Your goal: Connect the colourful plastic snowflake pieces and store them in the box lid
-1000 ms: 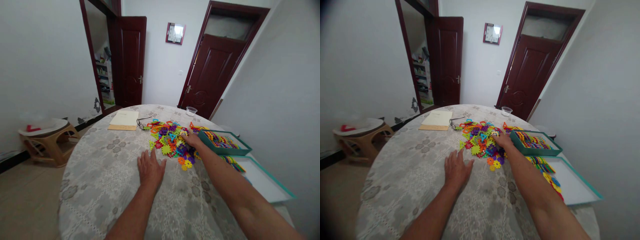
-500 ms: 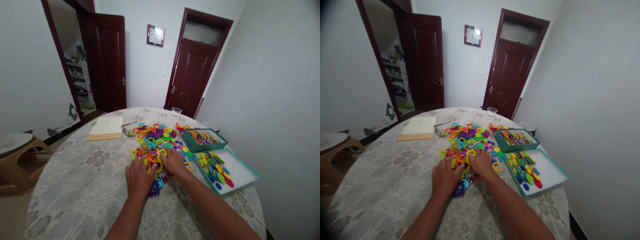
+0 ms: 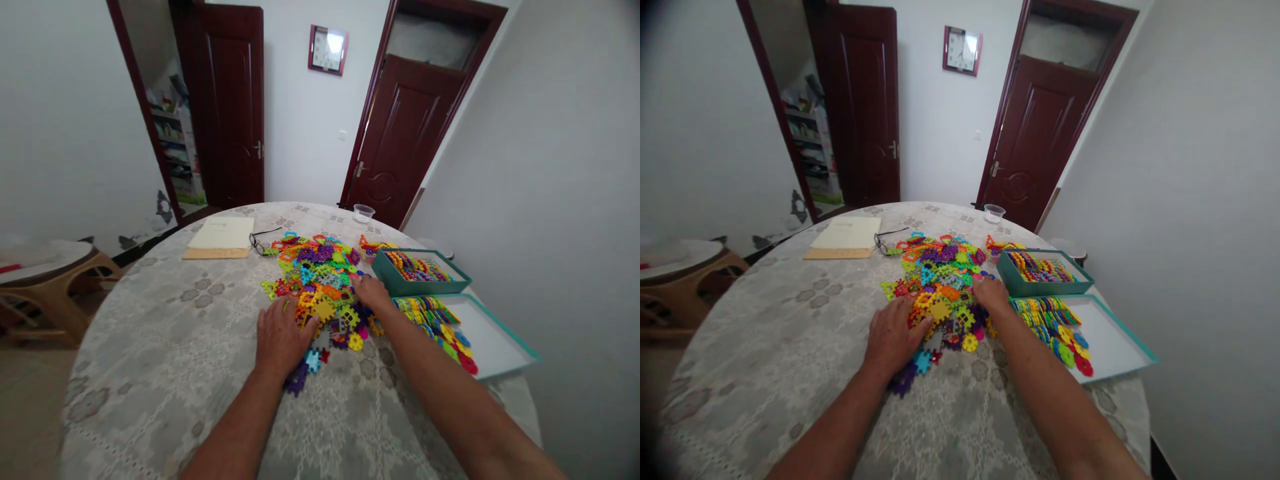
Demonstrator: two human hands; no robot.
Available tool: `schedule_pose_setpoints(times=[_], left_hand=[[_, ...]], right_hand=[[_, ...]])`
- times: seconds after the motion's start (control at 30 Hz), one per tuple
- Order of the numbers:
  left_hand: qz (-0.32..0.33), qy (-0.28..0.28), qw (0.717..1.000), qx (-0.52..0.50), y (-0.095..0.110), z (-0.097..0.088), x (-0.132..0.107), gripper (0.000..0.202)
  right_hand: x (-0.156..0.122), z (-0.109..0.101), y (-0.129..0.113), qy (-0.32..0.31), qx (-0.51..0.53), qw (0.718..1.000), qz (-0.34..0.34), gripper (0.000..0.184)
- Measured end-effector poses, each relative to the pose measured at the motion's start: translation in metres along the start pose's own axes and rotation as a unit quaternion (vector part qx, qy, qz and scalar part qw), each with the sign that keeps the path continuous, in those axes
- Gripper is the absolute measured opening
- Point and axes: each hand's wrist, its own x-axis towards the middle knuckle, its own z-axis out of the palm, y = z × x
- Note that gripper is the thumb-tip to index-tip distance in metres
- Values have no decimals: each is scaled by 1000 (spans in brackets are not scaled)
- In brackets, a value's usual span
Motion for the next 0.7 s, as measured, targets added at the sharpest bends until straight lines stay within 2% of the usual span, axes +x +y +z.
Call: schedule_pose_setpoints(times=[0.1, 0.33, 0.43, 0.5, 0.57, 0.7], left_hand=[[30, 1, 1000, -10, -3, 4, 1, 58], [66, 14, 998, -2, -10, 9, 4, 51], [71, 14, 997, -8, -12, 9, 6, 47], [74, 14, 997, -12, -13, 9, 7, 45], [74, 16, 997, -9, -13, 8, 7, 44], [71, 15, 997, 7, -12, 7, 7, 44]], right_hand=[[-7, 12, 2, -2, 22, 1000, 6, 51], [-50, 22, -20, -13, 126, 990, -65, 50], [-67, 22, -25, 4, 210, 970, -119, 51], [-68, 19, -22, 32, 217, 966, -139, 51], [-59, 14, -14, 65, 166, 977, -120, 50], [-28, 5, 3, 55, 24, 998, 29, 54]])
